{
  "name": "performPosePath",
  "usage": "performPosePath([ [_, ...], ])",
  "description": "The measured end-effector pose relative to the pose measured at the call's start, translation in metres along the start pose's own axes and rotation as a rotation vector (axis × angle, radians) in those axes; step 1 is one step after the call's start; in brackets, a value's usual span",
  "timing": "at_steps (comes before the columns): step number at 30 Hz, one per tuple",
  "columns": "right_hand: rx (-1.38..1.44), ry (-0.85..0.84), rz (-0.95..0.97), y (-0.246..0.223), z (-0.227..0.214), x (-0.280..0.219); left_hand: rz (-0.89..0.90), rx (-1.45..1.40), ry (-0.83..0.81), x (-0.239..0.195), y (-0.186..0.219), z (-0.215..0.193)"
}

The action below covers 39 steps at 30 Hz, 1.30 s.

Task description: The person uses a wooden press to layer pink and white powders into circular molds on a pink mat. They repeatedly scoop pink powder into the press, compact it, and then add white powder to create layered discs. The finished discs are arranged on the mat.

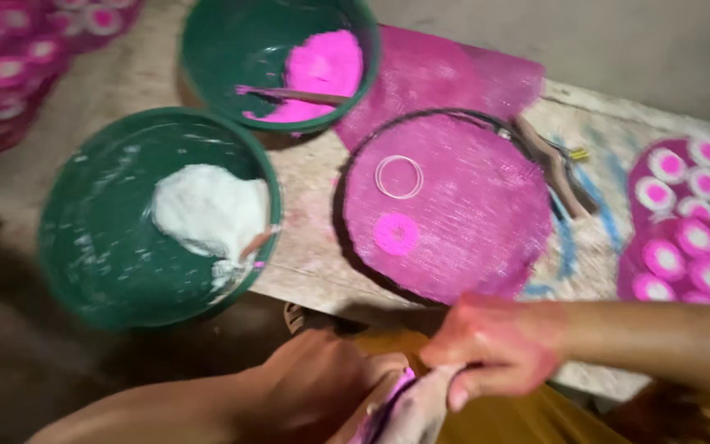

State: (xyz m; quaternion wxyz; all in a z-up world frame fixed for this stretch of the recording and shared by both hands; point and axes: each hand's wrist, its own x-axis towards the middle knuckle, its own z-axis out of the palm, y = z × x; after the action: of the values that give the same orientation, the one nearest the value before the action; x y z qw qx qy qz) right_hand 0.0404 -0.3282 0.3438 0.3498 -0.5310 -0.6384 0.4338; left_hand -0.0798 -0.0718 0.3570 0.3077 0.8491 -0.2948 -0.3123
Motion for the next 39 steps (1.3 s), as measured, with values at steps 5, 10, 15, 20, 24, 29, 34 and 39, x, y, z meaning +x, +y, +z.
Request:
performPosePath([
  [5, 0.231, -0.006, -0.034, 0.018, -0.009, 0.039, 0.02, -0.176, 0.218, -0.051, -0.042, -0.01],
  [10, -0.138, 0.259, -0.16, 0.019, -0.046, 0.08, -0.137, -1.689, 0.532, -0.114, -0.132, -0.023],
  [15, -1.375, 0.398, -0.206, 0.043, -0.125, 0.131, 0.33, -1.234, 0.431, -0.151, -0.25, -0.024],
  [20, -1.691, 0.201, -0.297, 0.068, -0.187, 0.211, 0.416, -1.426, 0.348, -0.111, -0.309, -0.005],
  [24, -1.602, 0.615, -0.073, 0.079, -0.205, 0.242, 0.025, -1.418, 0.617, -0.095, -0.336, -0.01],
  [29, -1.109, 0.955, 0.272, 0.184, -0.253, 0.234, 0.043, -1.139, 1.034, -0.086, -0.379, -0.03],
  [34, -0.837, 0.499, 1.086, 0.351, -0.288, 0.232, 0.045, -1.04, 1.137, -0.049, -0.401, -0.061],
  [39, -0.964, 0.359, 1.023, 0.412, -0.279, 0.236, -0.024, -0.843, 1.261, -0.004, -0.428, -0.103],
])
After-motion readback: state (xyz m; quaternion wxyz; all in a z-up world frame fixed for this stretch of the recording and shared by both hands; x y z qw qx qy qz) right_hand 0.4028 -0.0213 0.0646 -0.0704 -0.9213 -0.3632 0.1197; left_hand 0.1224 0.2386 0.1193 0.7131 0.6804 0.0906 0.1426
